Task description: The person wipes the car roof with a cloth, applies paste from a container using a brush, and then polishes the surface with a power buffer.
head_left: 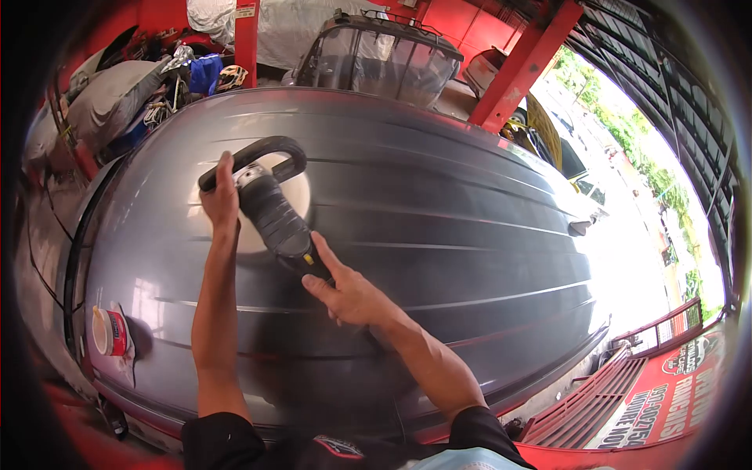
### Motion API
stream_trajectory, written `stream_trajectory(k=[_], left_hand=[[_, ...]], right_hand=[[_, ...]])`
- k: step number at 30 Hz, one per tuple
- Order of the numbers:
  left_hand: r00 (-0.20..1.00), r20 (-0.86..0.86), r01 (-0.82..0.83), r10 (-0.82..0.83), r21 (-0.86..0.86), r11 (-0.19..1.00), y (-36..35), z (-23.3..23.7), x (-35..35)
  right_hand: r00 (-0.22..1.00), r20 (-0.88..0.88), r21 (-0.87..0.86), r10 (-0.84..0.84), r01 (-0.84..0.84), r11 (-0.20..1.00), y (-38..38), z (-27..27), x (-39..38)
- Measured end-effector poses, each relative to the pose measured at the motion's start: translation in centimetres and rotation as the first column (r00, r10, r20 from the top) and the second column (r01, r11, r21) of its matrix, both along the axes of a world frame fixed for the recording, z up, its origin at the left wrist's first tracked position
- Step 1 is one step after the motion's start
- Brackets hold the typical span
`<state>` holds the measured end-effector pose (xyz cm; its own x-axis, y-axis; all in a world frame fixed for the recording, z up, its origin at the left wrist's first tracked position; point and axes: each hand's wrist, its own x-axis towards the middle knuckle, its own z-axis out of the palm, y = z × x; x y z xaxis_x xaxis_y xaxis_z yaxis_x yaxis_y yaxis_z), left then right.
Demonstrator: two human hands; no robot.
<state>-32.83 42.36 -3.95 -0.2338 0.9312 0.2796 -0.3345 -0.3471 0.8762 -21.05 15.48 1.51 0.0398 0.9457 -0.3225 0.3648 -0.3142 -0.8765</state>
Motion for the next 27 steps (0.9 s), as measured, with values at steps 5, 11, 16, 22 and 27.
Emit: stream_trajectory(k=[5,11,16,22,27], left_hand=[[0.970,-0.084,0.230,-0.229,0.012,0.973,-1.9,2.5,10.7],[0.912,0.017,0.407,-0.409,0.076,0.910,-5.7,2.9,22.7],[0.827,-0.104,0.554,-0.553,-0.018,0.832,-9.8,3.2,30.5],[0.761,-0.185,0.623,-0.622,-0.055,0.780,-13.3,4.4,39.4],[0.767,-0.209,0.613,-0.606,-0.039,0.789,-14.8,4.2,43.4]], right_hand=[[0.961,-0.128,0.058,-0.245,0.254,0.966,-2.3,1.1,5.0],[0.876,-0.163,0.044,-0.455,0.467,0.883,-6.4,0.5,11.4],[0.802,-0.171,0.085,-0.573,0.591,0.802,-9.8,-1.3,16.7],[0.719,-0.177,0.105,-0.672,0.693,0.713,-12.4,-1.4,23.6],[0.713,-0.173,0.140,-0.679,0.701,0.700,-13.6,-2.4,27.6]])
